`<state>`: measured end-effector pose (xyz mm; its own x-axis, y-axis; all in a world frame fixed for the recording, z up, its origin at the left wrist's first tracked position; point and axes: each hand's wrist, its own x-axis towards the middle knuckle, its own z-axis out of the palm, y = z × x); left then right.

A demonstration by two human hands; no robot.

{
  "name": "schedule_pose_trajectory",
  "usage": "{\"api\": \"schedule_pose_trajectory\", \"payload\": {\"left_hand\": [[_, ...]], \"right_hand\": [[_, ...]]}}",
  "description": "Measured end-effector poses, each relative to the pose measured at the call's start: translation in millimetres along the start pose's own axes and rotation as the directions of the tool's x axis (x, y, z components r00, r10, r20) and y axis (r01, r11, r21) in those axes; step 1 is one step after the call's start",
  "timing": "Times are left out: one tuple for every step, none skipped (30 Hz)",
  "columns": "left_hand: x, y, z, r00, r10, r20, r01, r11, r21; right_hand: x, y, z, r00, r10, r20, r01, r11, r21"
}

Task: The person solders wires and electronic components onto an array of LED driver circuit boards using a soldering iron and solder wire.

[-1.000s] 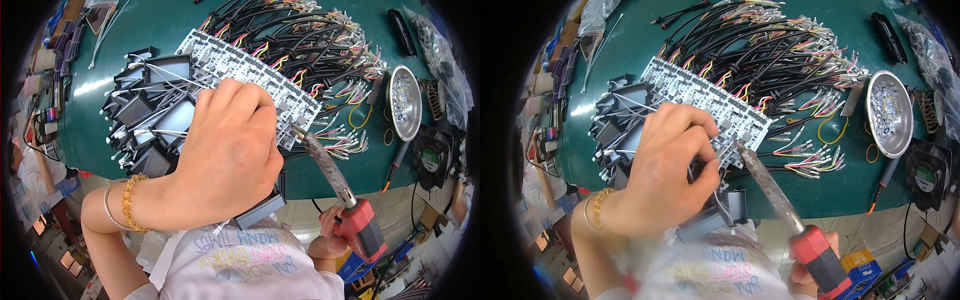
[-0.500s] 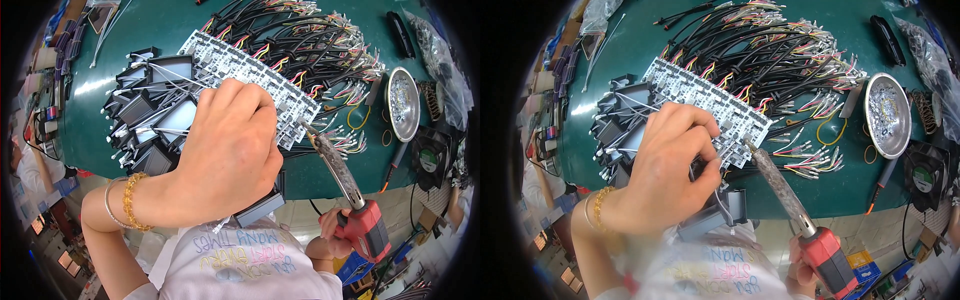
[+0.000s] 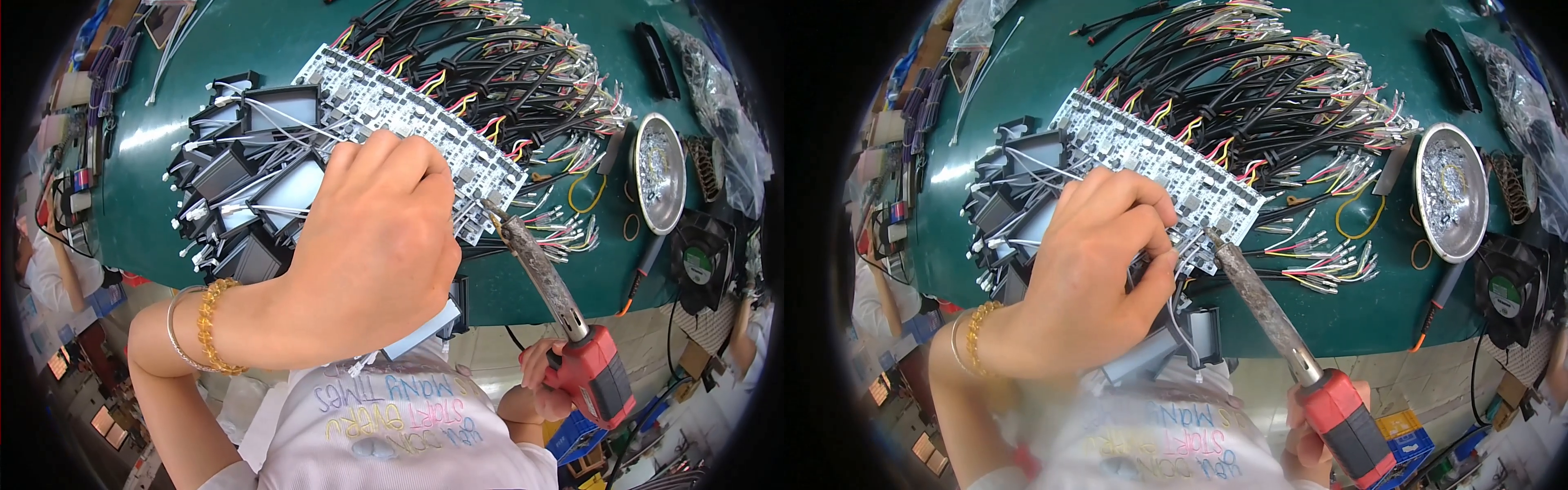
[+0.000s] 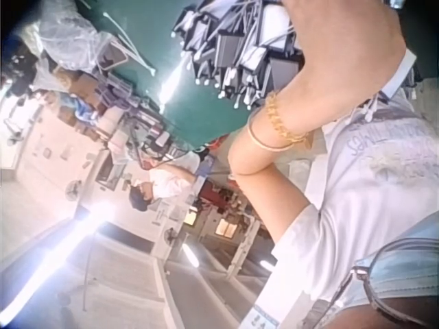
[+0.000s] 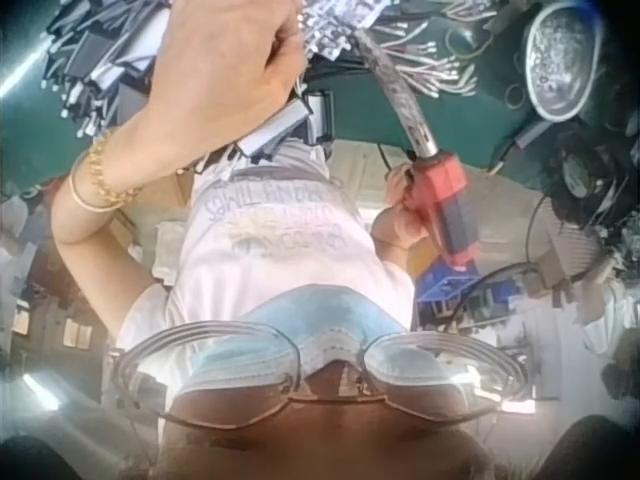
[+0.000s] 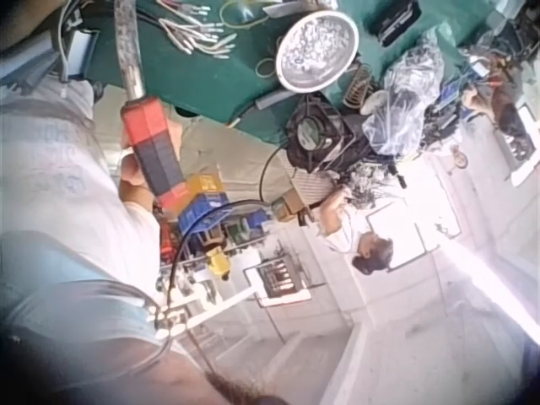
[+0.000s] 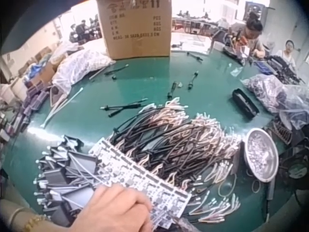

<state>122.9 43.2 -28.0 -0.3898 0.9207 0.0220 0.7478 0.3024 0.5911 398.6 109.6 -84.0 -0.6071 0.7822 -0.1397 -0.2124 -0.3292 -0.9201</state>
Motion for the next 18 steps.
{"api": "schedule_pose_trajectory", "payload": {"left_hand": [[0.0,-0.1,0.4,1.0,0.002,-0.001,-0.002,1.0,0.002],[0.0,0.0,0.4,1.0,0.001,-0.002,-0.001,1.0,0.002],[0.2,0.2,0.1,1.0,0.0,0.005,0.0,1.0,0.01],[0.4,0.3,-0.1,1.0,-0.001,0.013,0.001,1.0,0.019],[0.5,0.4,-0.1,1.0,-0.002,0.012,0.001,1.0,0.018],[0.6,0.4,0.0,1.0,0.0,0.013,0.0,1.0,0.017],[0.6,0.4,0.2,1.0,0.001,0.015,-0.001,1.0,0.016],[0.8,0.3,0.5,1.0,0.0,0.014,0.0,1.0,0.014],[0.7,0.0,0.3,1.0,0.004,0.014,-0.005,1.0,0.019],[0.5,-0.2,0.2,1.0,0.009,0.015,-0.009,1.0,0.024],[0.1,-0.5,0.1,1.0,0.007,0.014,-0.007,1.0,0.024],[0.1,-0.5,-0.1,1.0,0.009,0.011,-0.009,1.0,0.028],[0.0,-0.7,-0.2,1.0,0.011,0.008,-0.011,0.999,0.031],[-0.4,-1.0,-0.2,1.0,0.008,0.007,-0.008,0.999,0.031],[0.0,-0.6,0.1,1.0,0.012,0.005,-0.012,1.0,0.026],[0.2,-0.4,0.4,1.0,0.015,0.004,-0.015,1.0,0.021],[0.3,-0.2,0.8,1.0,0.016,0.004,-0.016,1.0,0.021],[0.1,0.0,0.9,1.0,0.02,0.0,-0.02,1.0,0.019]], "right_hand": [[-0.1,0.2,1.1,1.0,0.001,0.001,-0.001,1.0,-0.001],[0.5,0.3,4.6,0.999,-0.007,-0.038,0.005,0.999,-0.047],[1.4,0.1,6.9,0.997,-0.017,-0.076,0.01,0.996,-0.093],[1.8,1.4,4.9,0.997,-0.017,-0.075,0.01,0.996,-0.094],[2.2,3.9,1.1,0.997,-0.06,-0.037,0.053,0.985,-0.164],[2.9,4.9,-1.1,0.995,-0.101,0.004,0.099,0.968,-0.231],[4.1,3.6,-1.5,0.995,-0.1,0.005,0.098,0.968,-0.233],[6.2,1.4,-0.8,0.997,-0.075,0.034,0.081,0.967,-0.243],[7.6,0.2,-0.6,0.997,-0.049,0.064,0.064,0.965,-0.253],[9.4,-1.5,-5.9,0.997,-0.049,0.065,0.064,0.965,-0.253],[12.0,-4.2,-14.9,0.983,0.02,0.181,0.035,0.955,-0.295],[13.0,-5.5,-19.9,0.952,0.092,0.291,0.013,0.941,-0.339],[6.2,-3.3,-18.6,0.952,0.093,0.293,0.013,0.94,-0.34],[-5.8,0.2,-15.0,0.993,0.045,0.109,0.008,0.895,-0.446],[-11.8,1.7,-9.7,0.997,-0.029,-0.077,-0.018,0.839,-0.543],[-12.4,1.4,-7.4,0.996,-0.03,-0.079,-0.017,0.839,-0.543],[-12.1,-0.7,-5.2,0.994,-0.059,-0.095,-0.004,0.827,-0.562],[-10.0,-4.5,-2.1,0.99,-0.088,-0.108,0.01,0.815,-0.579]]}}
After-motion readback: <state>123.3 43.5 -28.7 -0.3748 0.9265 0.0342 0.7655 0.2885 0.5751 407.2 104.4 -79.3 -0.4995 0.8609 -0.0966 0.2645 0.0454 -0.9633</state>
